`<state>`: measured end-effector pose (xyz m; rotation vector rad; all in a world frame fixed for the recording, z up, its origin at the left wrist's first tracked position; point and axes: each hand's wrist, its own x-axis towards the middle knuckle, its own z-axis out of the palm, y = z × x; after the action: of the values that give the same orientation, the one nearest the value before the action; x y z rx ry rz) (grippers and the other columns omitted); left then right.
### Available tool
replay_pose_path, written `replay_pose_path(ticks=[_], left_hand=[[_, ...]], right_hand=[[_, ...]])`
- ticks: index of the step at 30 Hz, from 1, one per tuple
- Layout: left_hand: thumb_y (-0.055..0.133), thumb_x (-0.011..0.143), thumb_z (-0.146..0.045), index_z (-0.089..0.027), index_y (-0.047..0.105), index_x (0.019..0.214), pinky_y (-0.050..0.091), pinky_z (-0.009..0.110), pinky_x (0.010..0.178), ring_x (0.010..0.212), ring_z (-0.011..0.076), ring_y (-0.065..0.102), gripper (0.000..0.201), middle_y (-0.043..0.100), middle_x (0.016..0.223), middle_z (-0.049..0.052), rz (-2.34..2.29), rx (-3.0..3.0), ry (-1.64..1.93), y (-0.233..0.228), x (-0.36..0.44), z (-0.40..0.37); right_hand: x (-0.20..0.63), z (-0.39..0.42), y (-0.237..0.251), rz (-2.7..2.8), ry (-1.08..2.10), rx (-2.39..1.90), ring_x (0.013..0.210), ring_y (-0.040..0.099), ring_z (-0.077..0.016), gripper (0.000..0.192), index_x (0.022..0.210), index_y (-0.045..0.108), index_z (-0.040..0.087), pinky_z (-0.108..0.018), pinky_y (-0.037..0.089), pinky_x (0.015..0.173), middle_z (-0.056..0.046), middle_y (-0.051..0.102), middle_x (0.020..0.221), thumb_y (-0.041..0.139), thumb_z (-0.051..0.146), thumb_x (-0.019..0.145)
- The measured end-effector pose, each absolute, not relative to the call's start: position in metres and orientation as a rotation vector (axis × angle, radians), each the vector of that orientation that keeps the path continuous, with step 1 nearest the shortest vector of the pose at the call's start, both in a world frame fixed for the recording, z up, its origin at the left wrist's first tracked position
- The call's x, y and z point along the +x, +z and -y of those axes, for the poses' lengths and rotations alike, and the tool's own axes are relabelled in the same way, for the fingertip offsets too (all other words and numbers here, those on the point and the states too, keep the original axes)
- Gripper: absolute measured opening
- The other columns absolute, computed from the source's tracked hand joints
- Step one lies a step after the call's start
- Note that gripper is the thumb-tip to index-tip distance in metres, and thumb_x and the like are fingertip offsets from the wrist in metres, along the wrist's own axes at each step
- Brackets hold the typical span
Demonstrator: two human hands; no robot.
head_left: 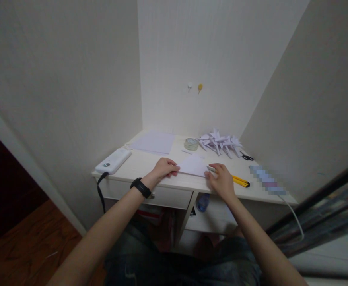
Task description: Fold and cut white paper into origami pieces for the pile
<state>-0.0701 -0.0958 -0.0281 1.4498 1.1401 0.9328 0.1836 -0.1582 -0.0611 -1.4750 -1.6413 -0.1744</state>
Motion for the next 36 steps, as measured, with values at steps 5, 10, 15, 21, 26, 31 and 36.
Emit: replay_pose_path(ticks=[5, 10, 15, 21, 26, 31, 36], left_hand=[[0.071, 0.075, -0.016, -0.008, 0.066, 0.091, 0.038, 0.021, 0.046, 0.054, 0.0130, 0.062, 0.018, 0.067, 0.063, 0.005, -1.209, 1.500, 0.865, -0.024, -0.071, 0.094], [0.071, 0.078, -0.033, -0.014, 0.072, 0.104, 0.053, 0.039, 0.080, 0.092, 0.0275, 0.069, 0.032, 0.075, 0.095, 0.013, -1.536, 2.186, 0.804, -0.020, -0.078, 0.104], [0.039, 0.100, -0.038, -0.011, 0.059, 0.132, 0.032, 0.041, 0.115, 0.139, 0.0269, 0.043, 0.046, 0.054, 0.144, 0.014, -1.137, 2.937, 0.790, -0.036, -0.065, 0.131], [0.027, 0.103, -0.043, -0.005, 0.042, 0.146, 0.027, 0.045, 0.118, 0.143, 0.0300, 0.038, 0.059, 0.045, 0.151, 0.016, -1.101, 3.045, 0.495, -0.057, -0.052, 0.147], [0.024, 0.104, -0.046, -0.010, 0.045, 0.146, 0.027, 0.042, 0.118, 0.143, 0.0255, 0.038, 0.059, 0.043, 0.152, 0.014, -1.095, 3.074, 0.495, -0.058, -0.065, 0.143], [0.020, 0.104, -0.048, -0.009, 0.043, 0.147, 0.026, 0.040, 0.119, 0.144, 0.0242, 0.037, 0.062, 0.041, 0.153, 0.014, -1.092, 3.087, 0.448, -0.057, -0.085, 0.138], [0.020, 0.104, -0.049, -0.010, 0.042, 0.148, 0.025, 0.040, 0.120, 0.145, 0.0241, 0.035, 0.063, 0.040, 0.154, 0.012, -1.161, 3.084, 0.410, -0.058, -0.106, 0.136]], right_hand=[[0.157, 0.173, -0.063, 2.210, -0.439, -1.245, 0.141, 0.039, -0.0309, 0.046, 0.137, 0.056, 0.012, -0.052, 0.035, 0.115, -0.017, 0.050, 0.148, 0.047, 0.035, 0.098], [0.147, 0.175, -0.068, 2.430, -0.372, -1.402, 0.144, 0.036, -0.0318, 0.058, 0.145, 0.047, 0.011, -0.054, 0.029, 0.118, -0.017, 0.044, 0.152, 0.038, 0.046, 0.100], [0.145, 0.174, -0.070, 2.481, -0.341, -1.447, 0.143, 0.037, -0.0306, 0.061, 0.147, 0.043, 0.009, -0.054, 0.030, 0.118, -0.018, 0.042, 0.152, 0.036, 0.048, 0.101], [0.149, 0.177, -0.075, 2.466, -0.407, -1.356, 0.142, 0.040, -0.0302, 0.063, 0.145, 0.044, 0.003, -0.048, 0.033, 0.118, -0.022, 0.044, 0.150, 0.046, 0.044, 0.098], [0.160, 0.185, -0.080, 2.407, -0.460, -1.384, 0.138, 0.045, -0.0297, 0.055, 0.142, 0.049, 0.006, -0.048, 0.037, 0.115, -0.019, 0.049, 0.147, 0.044, 0.040, 0.099], [0.176, 0.190, -0.083, 2.381, -0.474, -1.384, 0.138, 0.046, -0.0288, 0.050, 0.142, 0.050, 0.011, -0.051, 0.037, 0.115, -0.015, 0.052, 0.146, 0.044, 0.037, 0.099], [0.192, 0.195, -0.087, 2.354, -0.506, -1.402, 0.138, 0.045, -0.0301, 0.050, 0.143, 0.050, 0.015, -0.053, 0.036, 0.115, -0.013, 0.052, 0.146, 0.047, 0.037, 0.098]])
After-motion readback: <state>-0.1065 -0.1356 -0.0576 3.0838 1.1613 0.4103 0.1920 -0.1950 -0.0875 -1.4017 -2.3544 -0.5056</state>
